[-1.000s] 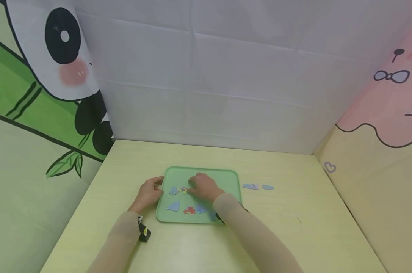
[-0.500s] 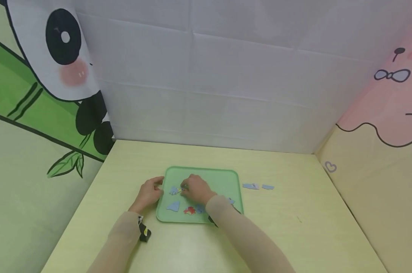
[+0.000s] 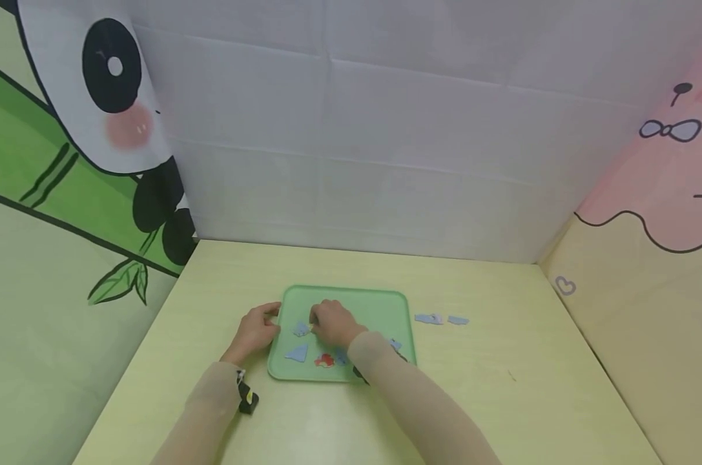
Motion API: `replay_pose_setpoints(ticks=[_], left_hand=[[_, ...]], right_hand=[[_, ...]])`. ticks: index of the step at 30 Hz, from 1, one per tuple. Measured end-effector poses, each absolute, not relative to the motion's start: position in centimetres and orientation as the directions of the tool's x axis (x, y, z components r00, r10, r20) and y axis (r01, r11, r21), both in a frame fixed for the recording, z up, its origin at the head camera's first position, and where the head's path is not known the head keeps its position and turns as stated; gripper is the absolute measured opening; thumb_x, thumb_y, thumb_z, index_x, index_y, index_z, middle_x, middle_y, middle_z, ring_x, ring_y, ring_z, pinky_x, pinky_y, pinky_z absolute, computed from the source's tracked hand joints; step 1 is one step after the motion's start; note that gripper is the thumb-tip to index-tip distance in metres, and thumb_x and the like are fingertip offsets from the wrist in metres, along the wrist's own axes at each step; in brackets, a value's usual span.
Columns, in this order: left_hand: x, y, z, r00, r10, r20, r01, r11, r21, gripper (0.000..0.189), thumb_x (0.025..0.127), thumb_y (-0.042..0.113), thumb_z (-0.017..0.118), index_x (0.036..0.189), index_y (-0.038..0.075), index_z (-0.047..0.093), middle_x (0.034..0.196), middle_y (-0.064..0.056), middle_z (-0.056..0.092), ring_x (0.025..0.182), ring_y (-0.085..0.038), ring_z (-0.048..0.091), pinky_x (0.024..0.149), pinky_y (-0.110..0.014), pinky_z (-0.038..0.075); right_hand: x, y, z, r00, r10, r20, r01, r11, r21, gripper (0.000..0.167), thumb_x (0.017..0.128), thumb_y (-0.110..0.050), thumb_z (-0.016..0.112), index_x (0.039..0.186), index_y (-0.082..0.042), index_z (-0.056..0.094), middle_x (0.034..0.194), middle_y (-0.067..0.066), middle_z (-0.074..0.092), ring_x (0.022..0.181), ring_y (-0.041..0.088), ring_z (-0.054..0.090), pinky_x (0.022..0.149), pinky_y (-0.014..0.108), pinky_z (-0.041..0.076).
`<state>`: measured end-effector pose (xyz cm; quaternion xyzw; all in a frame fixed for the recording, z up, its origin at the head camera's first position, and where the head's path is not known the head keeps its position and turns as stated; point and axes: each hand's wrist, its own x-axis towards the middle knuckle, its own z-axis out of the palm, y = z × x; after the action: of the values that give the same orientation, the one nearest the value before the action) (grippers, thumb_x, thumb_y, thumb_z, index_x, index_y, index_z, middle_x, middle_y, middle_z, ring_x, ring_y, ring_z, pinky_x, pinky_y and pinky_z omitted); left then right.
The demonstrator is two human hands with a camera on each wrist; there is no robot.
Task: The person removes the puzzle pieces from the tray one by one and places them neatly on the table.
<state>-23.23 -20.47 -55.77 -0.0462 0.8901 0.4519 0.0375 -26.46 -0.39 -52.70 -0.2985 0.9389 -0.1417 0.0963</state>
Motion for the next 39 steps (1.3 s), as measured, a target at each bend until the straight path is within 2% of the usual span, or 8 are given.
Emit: replay_pose_setpoints(ticks=[10,17,26,39], left_hand=[[-23.3,-20.2,-55.7,-0.994,-0.048,-0.094,-0.104,0.585,0.804,0.06,0.079,-0.006,0.054,0.138,-0.002,0.046,0.124,-0.018,0.054,0.068,-0.017,0.052,0.058,-0.03,0.044],[-23.1,-20.2,-55.5,-0.995,-0.053,-0.09,-0.104,0.589,0.802,0.06,0.077,-0.006,0.054,0.137,-0.002,0.047,0.123,-0.019,0.055,0.065,-0.017,0.052,0.055,-0.03,0.043],[-22.9,-20.3,-55.4,-0.994,-0.056,-0.097,-0.111,0.592,0.798,0.06,0.078,-0.006,0.054,0.137,-0.002,0.046,0.125,-0.019,0.055,0.066,-0.018,0.052,0.057,-0.031,0.044],[-22.8,-20.5,-55.5,-0.993,-0.062,-0.103,-0.12,0.586,0.801,0.058,0.08,-0.005,0.055,0.138,-0.002,0.045,0.125,-0.019,0.054,0.07,-0.018,0.052,0.058,-0.031,0.044]], right_hand=[[-26.6,-0.2,-52.6,-0.797,-0.573,-0.193,-0.525,0.814,-0.247,0.012,0.092,-0.025,0.062,0.098,-0.015,0.064,0.09,-0.005,0.053,0.088,0.015,0.048,0.077,0.029,0.045],[-26.7,-0.2,-52.5,-0.784,-0.589,-0.199,-0.541,0.804,-0.248,0.014,0.095,-0.024,0.058,0.103,-0.013,0.062,0.094,-0.003,0.058,0.09,0.015,0.053,0.079,0.029,0.045],[-27.1,0.3,-52.4,-0.778,-0.617,-0.113,-0.545,0.754,-0.366,0.019,0.093,-0.016,0.062,0.109,-0.009,0.069,0.107,0.0,0.066,0.102,0.017,0.059,0.087,0.028,0.045],[-27.6,1.4,-52.0,-0.762,-0.641,-0.092,-0.536,0.704,-0.466,0.019,0.091,-0.009,0.061,0.106,-0.011,0.073,0.102,-0.003,0.068,0.097,0.012,0.061,0.082,0.025,0.047]])
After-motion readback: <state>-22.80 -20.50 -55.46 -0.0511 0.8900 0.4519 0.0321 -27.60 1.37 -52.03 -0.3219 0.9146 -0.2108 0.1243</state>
